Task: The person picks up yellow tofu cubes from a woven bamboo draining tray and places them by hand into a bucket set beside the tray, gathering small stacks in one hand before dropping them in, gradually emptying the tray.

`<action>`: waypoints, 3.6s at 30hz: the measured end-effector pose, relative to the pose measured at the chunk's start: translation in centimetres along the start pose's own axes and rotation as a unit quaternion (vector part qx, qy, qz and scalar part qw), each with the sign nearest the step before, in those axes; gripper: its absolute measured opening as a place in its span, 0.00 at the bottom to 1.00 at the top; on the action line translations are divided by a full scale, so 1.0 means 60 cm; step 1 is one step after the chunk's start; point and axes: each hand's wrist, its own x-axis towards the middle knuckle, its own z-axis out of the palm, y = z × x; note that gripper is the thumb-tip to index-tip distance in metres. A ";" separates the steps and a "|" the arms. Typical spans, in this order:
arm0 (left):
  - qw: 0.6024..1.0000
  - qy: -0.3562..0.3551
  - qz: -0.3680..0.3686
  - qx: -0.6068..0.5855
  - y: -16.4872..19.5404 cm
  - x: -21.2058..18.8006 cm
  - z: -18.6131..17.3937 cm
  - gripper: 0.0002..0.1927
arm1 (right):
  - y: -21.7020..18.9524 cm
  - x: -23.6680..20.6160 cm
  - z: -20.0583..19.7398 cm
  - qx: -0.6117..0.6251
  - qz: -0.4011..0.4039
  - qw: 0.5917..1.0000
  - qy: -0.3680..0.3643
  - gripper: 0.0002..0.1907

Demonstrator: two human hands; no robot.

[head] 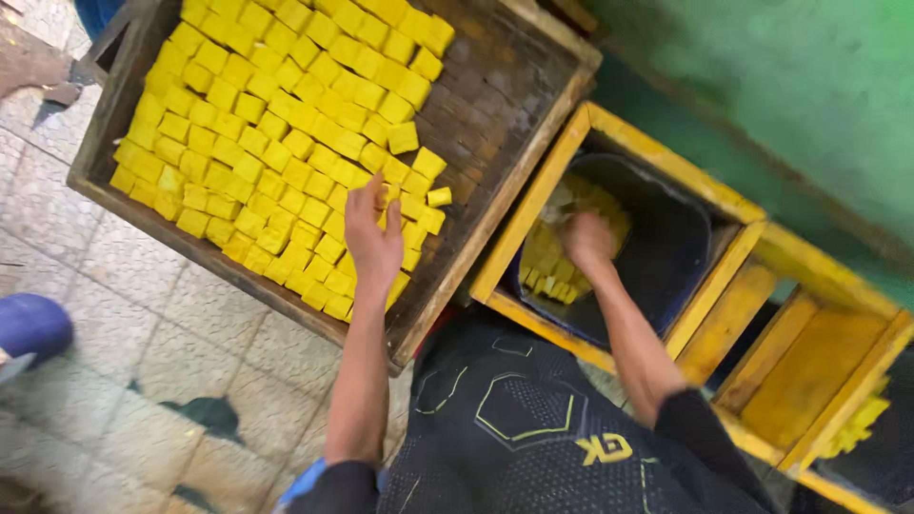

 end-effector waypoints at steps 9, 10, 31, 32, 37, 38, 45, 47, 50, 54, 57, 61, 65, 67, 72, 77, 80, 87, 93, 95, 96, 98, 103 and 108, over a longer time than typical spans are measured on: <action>0.923 -0.004 0.306 0.235 -0.010 0.183 0.025 0.17 | -0.299 0.018 -0.004 -0.065 -0.372 0.922 0.083 0.23; 0.919 -0.024 0.314 0.238 -0.011 0.185 0.024 0.17 | -0.305 0.026 0.007 -0.034 -0.342 0.937 0.064 0.21; 0.742 0.150 -0.222 -0.615 -0.085 -0.021 0.008 0.20 | -0.383 -0.015 0.048 0.117 -0.349 0.928 0.051 0.28; 0.725 0.160 -0.204 -0.638 -0.085 -0.018 0.007 0.20 | -0.391 -0.021 0.044 0.140 -0.388 0.910 0.037 0.29; 0.509 0.112 -0.167 -0.837 -0.100 -0.023 -0.024 0.19 | -0.423 0.006 0.036 0.172 -0.388 0.905 0.034 0.25; 0.490 0.108 -0.128 -0.856 -0.104 -0.026 -0.034 0.18 | -0.425 0.018 0.038 0.104 -0.339 0.928 0.119 0.22; 0.435 0.131 -0.179 -0.873 -0.125 -0.059 -0.101 0.14 | -0.416 0.029 0.079 0.193 -0.280 0.940 -0.005 0.17; 0.449 0.137 -0.155 -0.870 -0.126 -0.065 -0.108 0.13 | -0.414 0.015 0.088 0.028 -0.364 0.916 0.168 0.17; 0.444 0.145 -0.174 -0.867 -0.129 -0.071 -0.111 0.13 | -0.416 -0.007 0.084 -0.051 -0.417 0.889 0.184 0.20; 0.433 0.108 -0.178 -0.877 -0.136 -0.075 -0.114 0.19 | -0.413 -0.040 0.071 0.022 -0.393 0.918 0.046 0.22; 0.435 0.118 -0.214 -0.867 -0.141 -0.077 -0.115 0.26 | -0.412 -0.066 0.075 -0.135 -0.386 0.887 0.214 0.17; 0.442 0.144 -0.238 -0.853 -0.146 -0.076 -0.111 0.28 | -0.423 -0.082 0.082 -0.081 -0.427 0.885 0.166 0.27; 0.433 0.139 -0.191 -0.870 -0.151 -0.071 -0.103 0.27 | -0.440 -0.095 0.065 0.071 -0.353 0.933 -0.005 0.28; 0.461 0.151 -0.185 -0.855 -0.149 -0.067 -0.103 0.29 | -0.450 -0.112 0.050 0.163 -0.362 0.918 -0.032 0.27; 0.480 0.094 -0.142 -0.860 -0.104 -0.074 -0.121 0.44 | -0.480 -0.170 0.009 0.145 -0.565 0.812 -0.022 0.32; 0.523 -0.001 -0.176 -0.834 -0.006 -0.102 -0.138 0.48 | -0.462 -0.174 -0.034 0.025 -0.564 0.825 0.021 0.57; 0.488 -0.033 -0.190 -0.851 0.057 -0.099 -0.094 0.49 | -0.393 -0.158 -0.046 0.068 -0.517 0.853 -0.024 0.57; 0.734 -0.200 -0.206 -0.616 0.150 -0.118 0.062 0.43 | -0.076 -0.112 -0.088 0.823 -0.080 0.531 -0.184 0.34; 0.729 -0.178 -0.254 -0.610 0.075 -0.130 0.014 0.33 | 0.178 -0.013 -0.060 0.325 0.087 0.899 -0.281 0.40; 0.739 -0.155 -0.258 -0.603 0.065 -0.132 0.002 0.31 | 0.201 0.015 -0.005 0.052 0.088 0.938 -0.331 0.42; 0.745 -0.140 -0.265 -0.596 0.063 -0.133 -0.003 0.30 | 0.200 0.016 0.028 -0.042 0.067 0.930 -0.358 0.40; 0.759 -0.103 -0.279 -0.580 0.061 -0.140 -0.016 0.27 | 0.192 0.001 0.082 -0.205 0.031 0.912 -0.355 0.37; 0.773 -0.025 -0.293 -0.563 0.036 -0.152 -0.037 0.18 | 0.161 -0.049 0.154 -0.449 0.044 0.878 -0.160 0.31; 0.806 0.065 -0.275 -0.521 -0.014 -0.144 -0.048 0.13 | 0.142 0.001 0.119 -0.321 0.022 0.892 -0.316 0.22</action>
